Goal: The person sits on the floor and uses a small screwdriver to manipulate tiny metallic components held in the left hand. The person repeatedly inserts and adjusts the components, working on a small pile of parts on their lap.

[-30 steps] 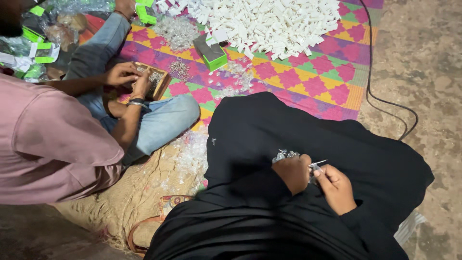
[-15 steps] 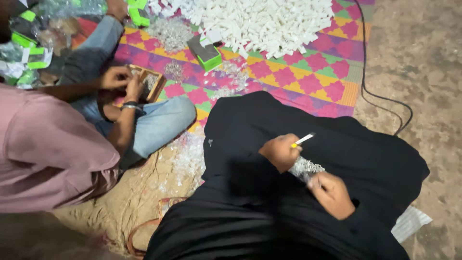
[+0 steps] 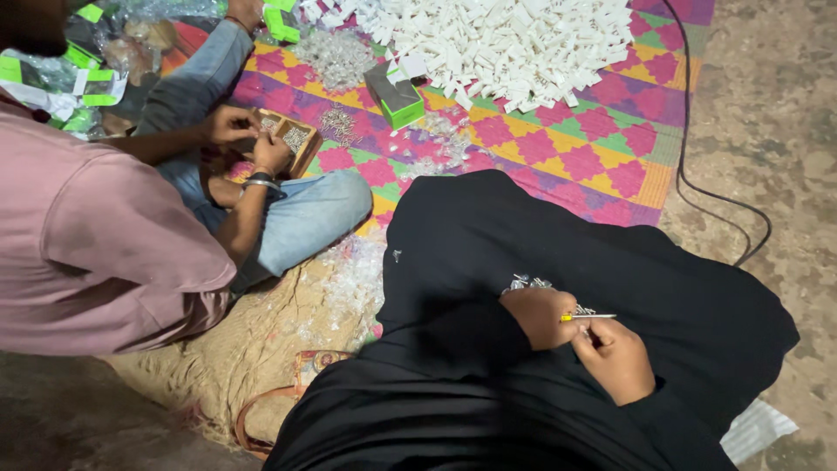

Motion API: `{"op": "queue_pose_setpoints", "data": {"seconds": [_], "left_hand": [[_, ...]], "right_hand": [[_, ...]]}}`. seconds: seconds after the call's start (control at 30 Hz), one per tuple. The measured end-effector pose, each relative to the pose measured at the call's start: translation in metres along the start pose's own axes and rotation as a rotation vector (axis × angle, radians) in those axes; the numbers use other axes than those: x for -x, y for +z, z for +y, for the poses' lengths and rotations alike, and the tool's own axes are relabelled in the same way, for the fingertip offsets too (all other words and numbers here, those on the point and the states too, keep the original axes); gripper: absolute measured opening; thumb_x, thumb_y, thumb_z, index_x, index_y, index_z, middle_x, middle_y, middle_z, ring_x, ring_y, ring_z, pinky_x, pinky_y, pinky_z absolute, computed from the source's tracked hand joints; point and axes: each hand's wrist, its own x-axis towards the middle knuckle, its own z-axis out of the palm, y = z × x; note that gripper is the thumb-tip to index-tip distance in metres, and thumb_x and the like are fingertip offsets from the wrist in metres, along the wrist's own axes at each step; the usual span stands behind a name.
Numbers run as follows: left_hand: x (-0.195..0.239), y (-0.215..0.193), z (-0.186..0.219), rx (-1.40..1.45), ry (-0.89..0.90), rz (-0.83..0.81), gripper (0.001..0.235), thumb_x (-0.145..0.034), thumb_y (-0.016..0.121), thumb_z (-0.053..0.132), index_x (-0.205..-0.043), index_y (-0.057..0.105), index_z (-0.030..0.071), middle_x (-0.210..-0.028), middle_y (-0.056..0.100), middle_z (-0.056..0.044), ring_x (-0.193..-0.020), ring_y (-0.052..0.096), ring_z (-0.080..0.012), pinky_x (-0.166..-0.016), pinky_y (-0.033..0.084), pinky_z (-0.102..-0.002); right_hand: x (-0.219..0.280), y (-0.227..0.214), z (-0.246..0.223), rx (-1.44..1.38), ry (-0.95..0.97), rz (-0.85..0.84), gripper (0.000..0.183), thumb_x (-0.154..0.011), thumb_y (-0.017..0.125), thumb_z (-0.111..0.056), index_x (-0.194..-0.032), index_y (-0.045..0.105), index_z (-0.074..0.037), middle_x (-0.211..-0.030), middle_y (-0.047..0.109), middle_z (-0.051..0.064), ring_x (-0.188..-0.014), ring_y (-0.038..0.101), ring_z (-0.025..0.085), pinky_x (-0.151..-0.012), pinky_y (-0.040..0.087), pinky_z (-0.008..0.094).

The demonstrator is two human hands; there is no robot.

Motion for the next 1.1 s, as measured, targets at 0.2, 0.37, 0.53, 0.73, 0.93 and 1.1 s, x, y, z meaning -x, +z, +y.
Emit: {"op": "queue_pose_setpoints", "data": {"seconds": [0.2, 0.37, 0.53, 0.73, 0.93, 1.1], "left_hand": [[-0.003, 0.015, -0.005, -0.067, 0.117, 0.038, 0.028, -0.092, 0.064, 0.034, -0.084, 0.07, 0.008, -0.083, 0.072, -0.016, -0.079, 0.071, -0.0363, -0.071, 0.054, -0.047], [-0.001, 0.021, -0.009, 0.067, 0.101, 0.054, 0.026, -0.089, 0.064, 0.031, -0.081, 0.069, 0.007, -0.078, 0.071, -0.016, -0.072, 0.069, -0.0351, -0.065, 0.053, -0.046], [-0.005, 0.013, -0.01, 0.1, 0.123, 0.143, 0.021, -0.085, 0.068, 0.028, -0.079, 0.069, 0.008, -0.072, 0.068, -0.014, -0.067, 0.069, -0.0327, -0.062, 0.053, -0.045], [0.003, -0.002, 0.003, 0.338, 0.052, 0.09, 0.018, -0.086, 0.068, 0.028, -0.085, 0.068, 0.01, -0.075, 0.072, -0.009, -0.069, 0.074, -0.0269, -0.063, 0.057, -0.038], [0.003, -0.004, 0.004, 0.138, 0.079, 0.163, 0.022, -0.085, 0.073, 0.028, -0.096, 0.071, 0.009, -0.086, 0.072, -0.014, -0.08, 0.071, -0.0326, -0.07, 0.055, -0.043], [0.0, 0.013, -0.014, 0.131, 0.053, 0.168, 0.02, -0.084, 0.074, 0.028, -0.092, 0.074, 0.01, -0.085, 0.074, -0.013, -0.08, 0.072, -0.0323, -0.068, 0.055, -0.043]], "right_hand": [[0.0, 0.003, 0.014, 0.212, -0.287, 0.103, 0.018, -0.081, 0.075, -0.019, -0.097, 0.075, -0.01, -0.094, 0.073, 0.011, -0.081, 0.07, 0.029, -0.07, 0.055, 0.037], [0.001, 0.003, 0.012, 0.203, -0.142, 0.059, 0.015, -0.081, 0.079, -0.021, -0.09, 0.076, -0.01, -0.085, 0.071, 0.01, -0.074, 0.069, 0.026, -0.067, 0.054, 0.036], [0.002, 0.008, 0.029, -0.33, 0.104, -0.026, 0.01, -0.092, 0.068, -0.006, -0.102, 0.072, -0.003, -0.087, 0.07, 0.004, -0.072, 0.062, 0.012, -0.067, 0.05, 0.026], [-0.003, 0.018, 0.061, -0.746, 0.184, -0.152, 0.011, -0.097, 0.06, 0.0, -0.106, 0.065, 0.0, -0.091, 0.07, 0.002, -0.081, 0.063, 0.006, -0.075, 0.051, 0.021], [0.002, 0.019, 0.064, -0.574, 0.149, -0.107, 0.009, -0.096, 0.063, -0.002, -0.104, 0.067, -0.002, -0.087, 0.065, 0.0, -0.077, 0.058, 0.005, -0.07, 0.047, 0.02], [0.001, 0.021, 0.057, -0.552, 0.14, -0.149, 0.01, -0.103, 0.067, -0.009, -0.1, 0.069, 0.0, -0.084, 0.059, -0.001, -0.076, 0.05, 0.005, -0.067, 0.042, 0.022]]}}
